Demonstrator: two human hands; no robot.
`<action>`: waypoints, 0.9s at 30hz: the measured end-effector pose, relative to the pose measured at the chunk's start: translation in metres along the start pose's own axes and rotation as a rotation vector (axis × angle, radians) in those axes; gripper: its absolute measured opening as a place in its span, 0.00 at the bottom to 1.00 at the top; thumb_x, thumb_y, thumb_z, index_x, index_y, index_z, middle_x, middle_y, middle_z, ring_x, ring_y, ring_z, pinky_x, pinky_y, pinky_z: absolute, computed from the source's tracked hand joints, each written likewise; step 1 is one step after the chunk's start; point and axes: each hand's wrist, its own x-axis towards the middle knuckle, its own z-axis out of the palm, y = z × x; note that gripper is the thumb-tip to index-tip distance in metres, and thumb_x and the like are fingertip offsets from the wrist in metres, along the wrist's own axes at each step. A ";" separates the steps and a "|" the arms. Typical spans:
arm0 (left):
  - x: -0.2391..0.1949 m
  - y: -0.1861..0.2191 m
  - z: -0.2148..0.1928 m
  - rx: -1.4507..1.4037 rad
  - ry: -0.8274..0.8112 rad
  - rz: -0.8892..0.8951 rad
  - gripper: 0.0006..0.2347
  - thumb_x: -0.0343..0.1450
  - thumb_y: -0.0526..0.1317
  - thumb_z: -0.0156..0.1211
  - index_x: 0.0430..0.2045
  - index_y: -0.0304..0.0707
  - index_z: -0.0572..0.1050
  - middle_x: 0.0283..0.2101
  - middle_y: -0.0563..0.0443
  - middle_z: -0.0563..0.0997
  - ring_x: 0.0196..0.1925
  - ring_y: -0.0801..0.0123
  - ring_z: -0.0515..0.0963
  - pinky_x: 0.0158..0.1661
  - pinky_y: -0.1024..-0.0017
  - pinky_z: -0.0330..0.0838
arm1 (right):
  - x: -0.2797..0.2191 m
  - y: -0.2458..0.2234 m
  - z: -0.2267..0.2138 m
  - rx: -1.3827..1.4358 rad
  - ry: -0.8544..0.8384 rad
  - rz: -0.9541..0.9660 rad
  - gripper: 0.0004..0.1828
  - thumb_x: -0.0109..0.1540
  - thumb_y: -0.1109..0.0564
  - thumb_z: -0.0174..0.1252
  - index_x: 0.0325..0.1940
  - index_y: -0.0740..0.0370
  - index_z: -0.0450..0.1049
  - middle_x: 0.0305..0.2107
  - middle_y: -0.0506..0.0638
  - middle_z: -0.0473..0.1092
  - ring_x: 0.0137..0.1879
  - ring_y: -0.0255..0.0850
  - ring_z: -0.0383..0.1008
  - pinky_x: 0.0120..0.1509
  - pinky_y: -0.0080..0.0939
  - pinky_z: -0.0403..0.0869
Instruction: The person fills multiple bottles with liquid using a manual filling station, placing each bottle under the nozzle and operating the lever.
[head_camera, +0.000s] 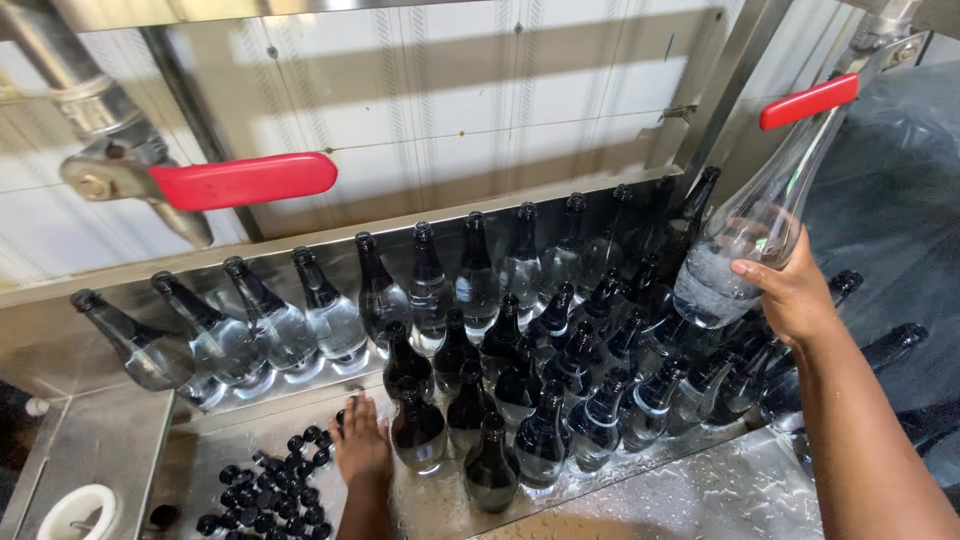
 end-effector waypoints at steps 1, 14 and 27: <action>0.006 -0.012 0.008 0.001 -0.002 0.004 0.29 0.84 0.55 0.17 0.83 0.49 0.33 0.88 0.54 0.29 0.89 0.58 0.25 0.81 0.46 0.21 | -0.001 -0.001 0.000 -0.002 0.003 0.003 0.53 0.59 0.58 0.62 0.87 0.58 0.47 0.70 0.60 0.67 0.70 0.54 0.72 0.76 0.59 0.68; -0.003 -0.127 -0.002 -0.379 0.725 -0.245 0.44 0.81 0.74 0.17 0.85 0.39 0.44 0.89 0.51 0.41 0.90 0.46 0.35 0.76 0.25 0.21 | 0.001 0.004 0.009 -0.043 0.064 0.043 0.56 0.57 0.59 0.67 0.86 0.54 0.47 0.70 0.60 0.68 0.68 0.50 0.74 0.76 0.53 0.71; -0.119 0.262 -0.372 -1.197 1.032 0.962 0.21 0.78 0.45 0.69 0.63 0.32 0.78 0.60 0.35 0.83 0.66 0.35 0.79 0.68 0.45 0.66 | 0.009 0.006 0.015 -0.199 0.078 0.153 0.74 0.45 0.32 0.87 0.88 0.44 0.53 0.77 0.70 0.61 0.83 0.67 0.60 0.85 0.66 0.63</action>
